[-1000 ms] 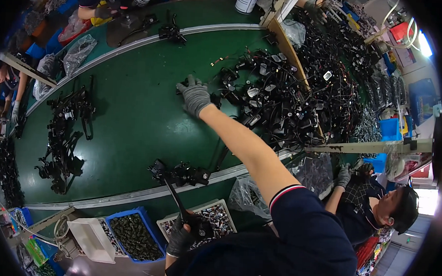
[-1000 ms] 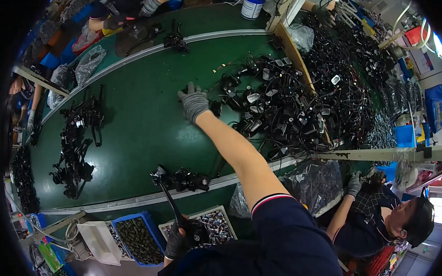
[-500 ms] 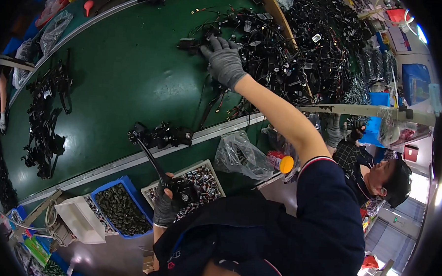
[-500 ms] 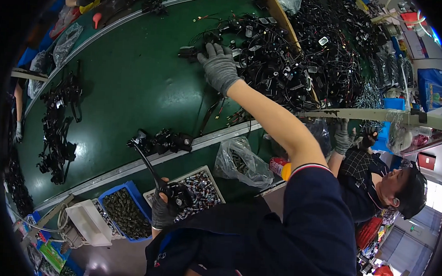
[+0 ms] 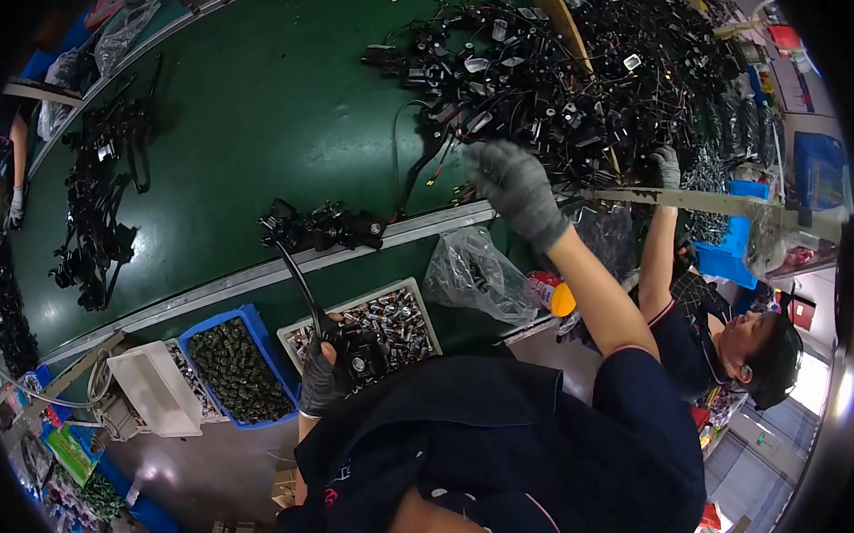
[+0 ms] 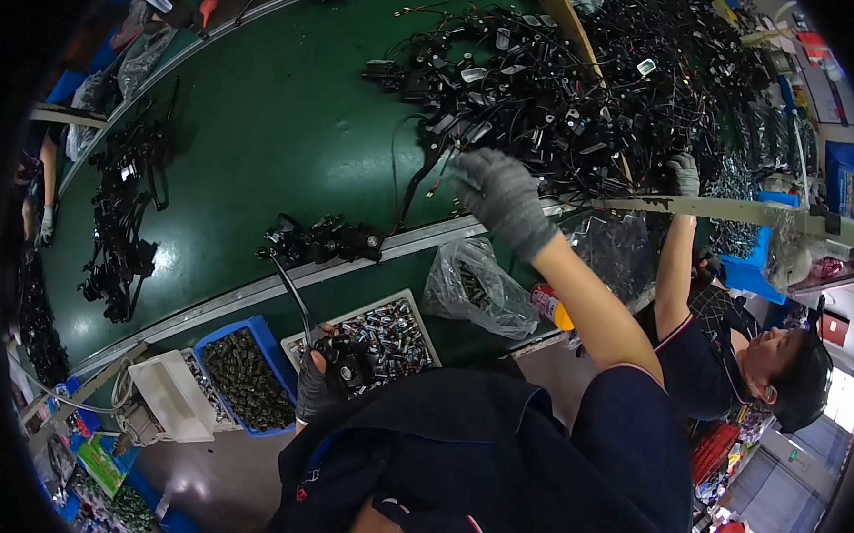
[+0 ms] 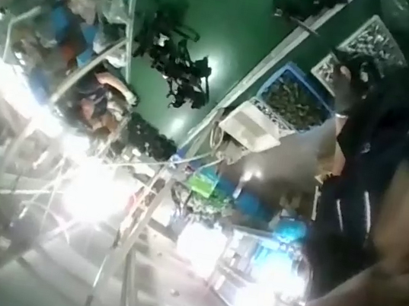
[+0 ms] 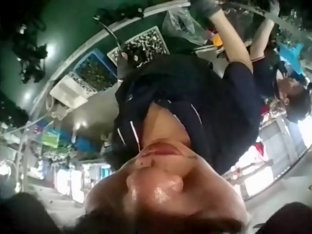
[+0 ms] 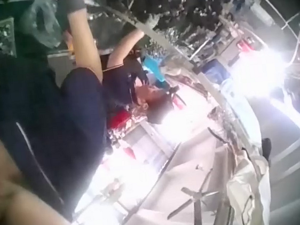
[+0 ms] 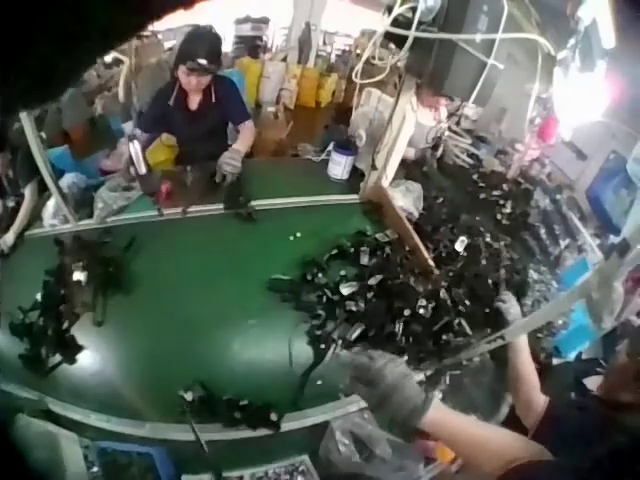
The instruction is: The person assembles brake levers by inserting components into the assemblies at a conveyor workstation, then walks across the factory floor.
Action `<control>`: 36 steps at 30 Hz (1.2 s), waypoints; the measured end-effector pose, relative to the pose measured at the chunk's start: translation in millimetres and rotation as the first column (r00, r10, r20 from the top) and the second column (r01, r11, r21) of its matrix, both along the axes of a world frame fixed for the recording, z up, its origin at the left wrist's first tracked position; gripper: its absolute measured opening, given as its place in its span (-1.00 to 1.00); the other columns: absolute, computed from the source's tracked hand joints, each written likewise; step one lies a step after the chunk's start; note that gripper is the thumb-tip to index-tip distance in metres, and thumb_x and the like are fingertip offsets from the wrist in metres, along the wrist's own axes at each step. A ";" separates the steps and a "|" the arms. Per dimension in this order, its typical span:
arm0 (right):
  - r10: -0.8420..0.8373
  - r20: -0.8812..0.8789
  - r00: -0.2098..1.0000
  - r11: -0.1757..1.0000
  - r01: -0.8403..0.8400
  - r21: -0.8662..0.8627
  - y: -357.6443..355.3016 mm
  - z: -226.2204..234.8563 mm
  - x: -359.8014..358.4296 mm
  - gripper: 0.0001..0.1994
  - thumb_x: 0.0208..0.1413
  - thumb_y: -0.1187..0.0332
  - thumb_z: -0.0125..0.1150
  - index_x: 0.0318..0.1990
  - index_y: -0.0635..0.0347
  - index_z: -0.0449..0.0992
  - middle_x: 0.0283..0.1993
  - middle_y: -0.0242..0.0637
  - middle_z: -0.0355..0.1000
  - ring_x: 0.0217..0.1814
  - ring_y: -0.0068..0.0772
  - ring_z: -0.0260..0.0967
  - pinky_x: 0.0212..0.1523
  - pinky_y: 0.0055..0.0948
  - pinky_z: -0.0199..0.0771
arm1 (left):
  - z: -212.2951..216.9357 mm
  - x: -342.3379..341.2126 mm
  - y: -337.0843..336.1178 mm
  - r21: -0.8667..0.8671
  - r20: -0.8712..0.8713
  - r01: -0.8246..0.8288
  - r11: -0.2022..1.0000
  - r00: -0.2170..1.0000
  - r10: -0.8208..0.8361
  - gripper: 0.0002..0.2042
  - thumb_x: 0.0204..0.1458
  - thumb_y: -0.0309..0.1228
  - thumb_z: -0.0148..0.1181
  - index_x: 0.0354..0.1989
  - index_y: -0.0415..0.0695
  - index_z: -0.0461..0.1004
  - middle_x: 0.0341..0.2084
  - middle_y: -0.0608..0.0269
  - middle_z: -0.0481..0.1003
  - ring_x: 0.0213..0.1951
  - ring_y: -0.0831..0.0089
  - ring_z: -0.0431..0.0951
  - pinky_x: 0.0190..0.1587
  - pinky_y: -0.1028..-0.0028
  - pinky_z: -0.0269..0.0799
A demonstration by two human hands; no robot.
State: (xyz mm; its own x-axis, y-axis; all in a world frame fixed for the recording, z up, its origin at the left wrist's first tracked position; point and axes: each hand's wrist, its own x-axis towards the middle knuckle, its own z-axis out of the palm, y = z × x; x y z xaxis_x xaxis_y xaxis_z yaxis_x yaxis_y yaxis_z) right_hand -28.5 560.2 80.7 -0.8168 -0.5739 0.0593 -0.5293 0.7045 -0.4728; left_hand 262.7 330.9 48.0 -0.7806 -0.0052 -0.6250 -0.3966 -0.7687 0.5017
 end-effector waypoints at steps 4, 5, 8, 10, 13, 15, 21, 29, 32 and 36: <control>-0.026 0.460 0.888 0.818 -0.246 0.521 45.0 27.3 89.8 -0.87 -0.02 0.37 0.20 -0.35 0.21 0.56 -0.52 -0.12 0.45 -0.52 -0.06 0.43 -0.33 -0.16 0.45 | -12.5 -1.0 4.1 0.110 -0.073 0.049 0.993 0.996 -0.041 -0.32 -0.08 0.12 0.19 0.08 -0.05 0.14 -0.19 0.08 0.43 -0.22 0.19 0.56 -0.24 0.23 0.57; -0.069 0.543 0.837 0.835 -0.250 0.491 54.4 17.7 105.3 -0.85 0.00 0.36 0.17 -0.32 0.22 0.55 -0.42 -0.07 0.47 -0.41 -0.07 0.45 -0.26 -0.19 0.45 | -15.1 -3.1 5.1 0.166 -0.114 0.077 0.983 0.992 -0.058 -0.33 -0.06 0.12 0.16 0.10 -0.05 0.11 -0.18 0.09 0.41 -0.23 0.20 0.56 -0.27 0.22 0.60; 0.113 0.261 0.959 0.991 -0.090 -0.097 72.9 -62.1 149.9 -0.77 0.04 0.32 0.10 -0.20 0.23 0.53 -0.05 0.10 0.39 -0.02 -0.10 0.39 0.00 -0.29 0.38 | -4.5 -15.9 13.5 0.130 -0.184 0.185 0.974 0.970 -0.159 -0.34 -0.05 0.09 0.17 0.10 -0.04 0.10 -0.17 0.04 0.42 -0.22 0.15 0.56 -0.24 0.20 0.59; 0.050 0.335 0.941 0.995 -0.074 0.060 71.4 -107.2 148.8 -0.70 0.00 0.30 0.11 -0.11 0.23 0.49 0.12 0.11 0.27 0.17 -0.05 0.23 0.16 -0.28 0.24 | 6.7 -19.5 18.4 0.103 -0.216 0.231 0.967 0.955 -0.205 -0.34 -0.05 0.08 0.18 0.11 -0.03 0.09 -0.16 0.02 0.42 -0.22 0.12 0.56 -0.22 0.19 0.59; -0.192 0.387 0.902 0.981 0.168 0.095 32.6 -92.6 138.4 -0.69 0.02 0.31 0.08 -0.10 0.27 0.48 0.04 0.07 0.33 0.12 -0.05 0.27 0.14 -0.25 0.25 | 21.9 -18.3 23.8 0.107 -0.203 0.237 0.966 0.956 -0.212 -0.30 -0.17 0.07 0.31 0.04 -0.08 0.14 -0.23 -0.03 0.46 -0.21 0.03 0.56 -0.22 0.13 0.57; -0.306 0.406 0.861 0.952 0.288 0.108 27.3 -91.9 136.0 -0.69 0.03 0.31 0.07 -0.09 0.28 0.47 0.00 0.06 0.36 0.09 -0.05 0.29 0.12 -0.24 0.26 | 22.3 -14.5 26.1 0.098 -0.204 0.231 0.968 0.957 -0.207 -0.29 -0.17 0.07 0.31 0.03 -0.08 0.14 -0.23 -0.02 0.46 -0.21 0.05 0.56 -0.22 0.15 0.56; 0.152 0.133 0.979 0.964 -0.177 0.199 34.8 -91.2 123.7 -0.68 -0.06 0.33 0.14 -0.11 0.20 0.48 0.00 -0.04 0.37 0.07 -0.03 0.29 0.13 -0.22 0.25 | 3.3 -2.0 27.8 0.065 -0.268 0.213 0.975 0.945 -0.188 -0.32 -0.09 0.05 0.24 0.10 -0.05 0.09 -0.19 0.00 0.44 -0.19 0.02 0.55 -0.22 0.09 0.56; -0.056 0.130 0.990 0.994 0.067 -0.081 40.5 -83.3 127.1 -0.73 -0.06 0.32 0.18 -0.17 0.15 0.49 -0.04 -0.08 0.39 0.01 -0.02 0.33 0.03 -0.21 0.32 | 5.0 -4.2 38.9 0.089 -0.187 0.119 0.989 0.977 -0.101 -0.33 -0.13 0.04 0.29 0.07 -0.05 0.16 -0.20 0.02 0.45 -0.16 0.04 0.53 -0.17 0.05 0.54; -0.094 0.089 0.992 0.995 0.095 -0.008 49.6 -119.4 142.1 -0.69 -0.02 0.36 0.12 -0.07 0.11 0.49 0.01 0.00 0.36 0.09 0.01 0.29 0.16 -0.21 0.25 | 24.4 -10.3 43.0 0.194 -0.139 0.213 0.957 0.972 -0.188 -0.27 -0.20 0.03 0.36 0.05 -0.13 0.18 -0.22 0.09 0.44 -0.19 0.19 0.53 -0.15 0.23 0.52; -0.080 0.450 0.890 0.960 -0.054 0.276 35.9 -34.8 133.2 -0.72 -0.02 0.38 0.14 -0.09 0.11 0.49 0.02 -0.01 0.35 0.10 -0.02 0.29 0.09 -0.18 0.30 | 28.4 -7.2 42.4 0.143 -0.121 0.142 0.979 0.985 -0.125 -0.27 -0.21 0.04 0.36 0.04 -0.14 0.20 -0.19 0.11 0.44 -0.15 0.19 0.52 -0.12 0.24 0.51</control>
State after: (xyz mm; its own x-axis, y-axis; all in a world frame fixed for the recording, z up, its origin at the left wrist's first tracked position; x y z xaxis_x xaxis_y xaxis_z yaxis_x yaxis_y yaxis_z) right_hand 104.8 596.1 45.9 -0.7227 -0.5016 -0.4756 -0.2941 0.8458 -0.4450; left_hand 255.4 373.4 76.4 -0.8325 0.1913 -0.5199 -0.4489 -0.7829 0.4307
